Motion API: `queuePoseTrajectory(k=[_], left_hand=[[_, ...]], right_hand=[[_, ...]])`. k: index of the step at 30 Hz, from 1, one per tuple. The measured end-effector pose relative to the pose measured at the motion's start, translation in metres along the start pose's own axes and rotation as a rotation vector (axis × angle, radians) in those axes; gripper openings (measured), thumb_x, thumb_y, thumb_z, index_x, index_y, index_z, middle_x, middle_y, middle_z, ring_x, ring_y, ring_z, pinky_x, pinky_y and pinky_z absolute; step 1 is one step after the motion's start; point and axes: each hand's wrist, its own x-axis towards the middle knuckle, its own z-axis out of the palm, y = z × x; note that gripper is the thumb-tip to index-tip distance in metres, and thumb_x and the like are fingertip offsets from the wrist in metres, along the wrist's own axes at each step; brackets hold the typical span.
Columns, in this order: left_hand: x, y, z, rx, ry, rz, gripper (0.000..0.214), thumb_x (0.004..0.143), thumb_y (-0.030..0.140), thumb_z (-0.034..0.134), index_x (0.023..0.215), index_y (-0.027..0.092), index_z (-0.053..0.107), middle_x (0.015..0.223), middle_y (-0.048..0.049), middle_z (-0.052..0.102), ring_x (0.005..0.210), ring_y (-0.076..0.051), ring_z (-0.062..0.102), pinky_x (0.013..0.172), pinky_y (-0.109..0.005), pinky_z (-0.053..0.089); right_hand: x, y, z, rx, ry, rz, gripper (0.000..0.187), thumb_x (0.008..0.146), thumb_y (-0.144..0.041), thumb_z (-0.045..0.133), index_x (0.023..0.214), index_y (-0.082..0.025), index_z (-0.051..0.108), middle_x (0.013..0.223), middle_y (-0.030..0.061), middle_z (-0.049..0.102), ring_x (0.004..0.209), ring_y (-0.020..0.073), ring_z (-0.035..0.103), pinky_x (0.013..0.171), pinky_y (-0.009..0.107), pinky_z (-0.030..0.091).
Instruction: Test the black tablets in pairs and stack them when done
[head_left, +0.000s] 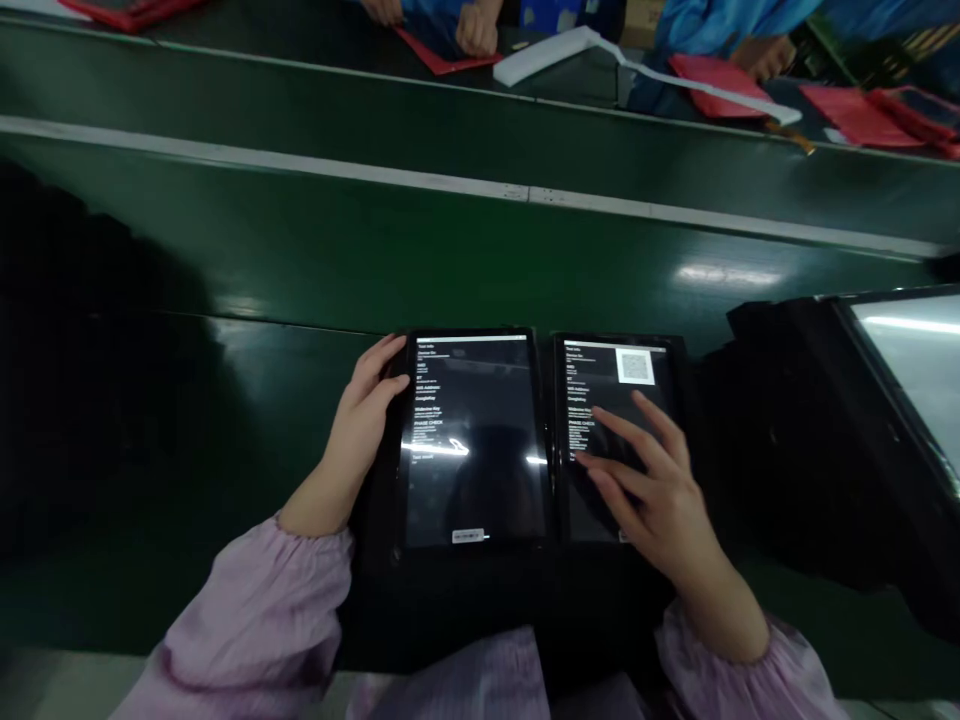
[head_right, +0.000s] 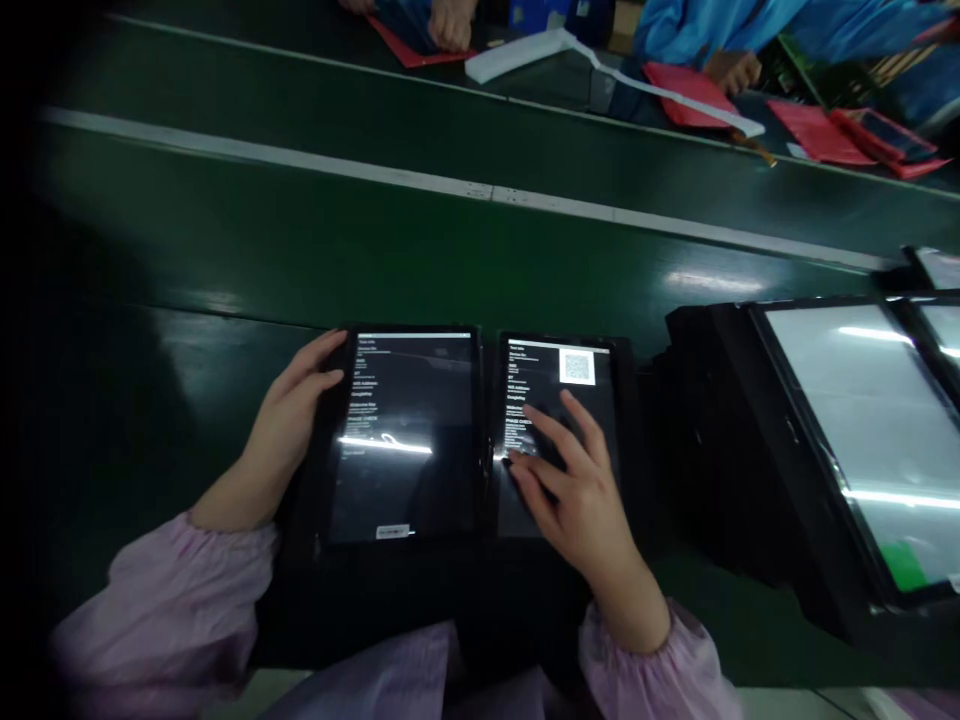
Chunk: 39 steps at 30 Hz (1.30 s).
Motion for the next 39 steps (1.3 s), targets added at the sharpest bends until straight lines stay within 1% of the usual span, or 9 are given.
queuePoseTrajectory(k=[2, 5, 12, 16, 18, 24, 32, 37, 39], left_hand=[[0.001, -0.003, -0.001, 0.001, -0.005, 0.025, 0.043, 0.076, 0.031, 0.071, 0.119, 0.029, 0.080, 0.154, -0.0048, 0.066, 0.157, -0.031, 0.046, 0.136, -0.047, 0.026], [0.002, -0.007, -0.002, 0.025, -0.030, 0.043, 0.046, 0.078, 0.032, 0.069, 0.123, 0.030, 0.077, 0.155, -0.0060, 0.064, 0.157, -0.032, 0.047, 0.136, -0.050, 0.028], [-0.001, -0.011, -0.005, 0.299, -0.090, 0.080, 0.082, 0.068, 0.047, 0.087, 0.145, 0.028, 0.065, 0.168, -0.0127, 0.045, 0.164, -0.039, 0.031, 0.136, -0.058, 0.023], [0.003, -0.010, -0.006, 0.140, -0.069, 0.092, 0.050, 0.083, 0.042, 0.075, 0.131, 0.031, 0.075, 0.161, -0.0074, 0.056, 0.161, -0.033, 0.038, 0.137, -0.053, 0.023], [0.009, -0.009, -0.005, 0.064, -0.036, 0.091, 0.039, 0.084, 0.036, 0.072, 0.122, 0.032, 0.080, 0.155, -0.0058, 0.062, 0.159, -0.032, 0.042, 0.137, -0.051, 0.023], [0.025, -0.008, 0.000, 0.098, -0.008, 0.098, 0.036, 0.080, 0.031, 0.073, 0.114, 0.030, 0.083, 0.153, -0.0062, 0.065, 0.157, -0.033, 0.045, 0.136, -0.051, 0.026], [0.027, -0.012, 0.007, 0.126, 0.014, 0.082, 0.040, 0.075, 0.035, 0.078, 0.114, 0.026, 0.078, 0.156, -0.0119, 0.060, 0.153, -0.035, 0.050, 0.133, -0.052, 0.033], [0.026, -0.011, 0.007, 0.149, 0.015, 0.100, 0.037, 0.080, 0.035, 0.075, 0.116, 0.027, 0.078, 0.156, -0.0116, 0.061, 0.155, -0.034, 0.049, 0.133, -0.052, 0.033], [0.026, -0.009, 0.005, 0.156, 0.007, 0.082, 0.034, 0.083, 0.035, 0.071, 0.116, 0.028, 0.078, 0.156, -0.0099, 0.062, 0.155, -0.033, 0.048, 0.133, -0.052, 0.033]], right_hand=[[-0.002, 0.007, -0.005, -0.015, 0.091, 0.063, 0.025, 0.106, -0.019, 0.060, 0.100, -0.024, 0.083, 0.133, 0.0079, 0.077, 0.144, 0.0351, 0.058, 0.105, 0.056, 0.062], [-0.006, 0.015, -0.012, -0.027, 0.180, 0.145, 0.026, 0.107, -0.018, 0.058, 0.104, -0.024, 0.083, 0.126, 0.0079, 0.078, 0.136, 0.0324, 0.065, 0.103, 0.052, 0.062], [-0.004, 0.028, -0.016, -0.098, 0.204, 0.183, 0.024, 0.109, -0.025, 0.058, 0.109, -0.023, 0.082, 0.128, 0.0107, 0.076, 0.133, 0.0350, 0.066, 0.108, 0.057, 0.058], [0.006, 0.038, -0.010, -0.176, 0.148, 0.221, 0.035, 0.112, -0.040, 0.052, 0.120, -0.024, 0.081, 0.145, 0.0153, 0.067, 0.147, 0.0432, 0.052, 0.117, 0.072, 0.047], [0.011, 0.043, -0.003, -0.201, 0.138, 0.252, 0.042, 0.113, -0.045, 0.045, 0.124, -0.025, 0.081, 0.152, 0.0166, 0.062, 0.153, 0.0462, 0.044, 0.120, 0.078, 0.040], [0.019, 0.054, 0.013, -0.201, 0.130, 0.260, 0.048, 0.113, -0.047, 0.042, 0.126, -0.022, 0.081, 0.155, 0.0196, 0.057, 0.157, 0.0498, 0.037, 0.122, 0.081, 0.033], [0.009, 0.051, -0.007, -0.113, 0.182, 0.350, 0.038, 0.112, -0.043, 0.048, 0.125, -0.029, 0.081, 0.150, 0.0130, 0.065, 0.154, 0.0440, 0.046, 0.123, 0.074, 0.038], [0.000, 0.049, -0.013, -0.088, 0.200, 0.339, 0.035, 0.112, -0.040, 0.052, 0.120, -0.029, 0.084, 0.147, 0.0108, 0.069, 0.149, 0.0412, 0.052, 0.112, 0.065, 0.054], [-0.003, 0.048, -0.014, -0.100, 0.189, 0.316, 0.035, 0.112, -0.038, 0.052, 0.116, -0.028, 0.085, 0.147, 0.0103, 0.070, 0.149, 0.0404, 0.053, 0.112, 0.065, 0.055]])
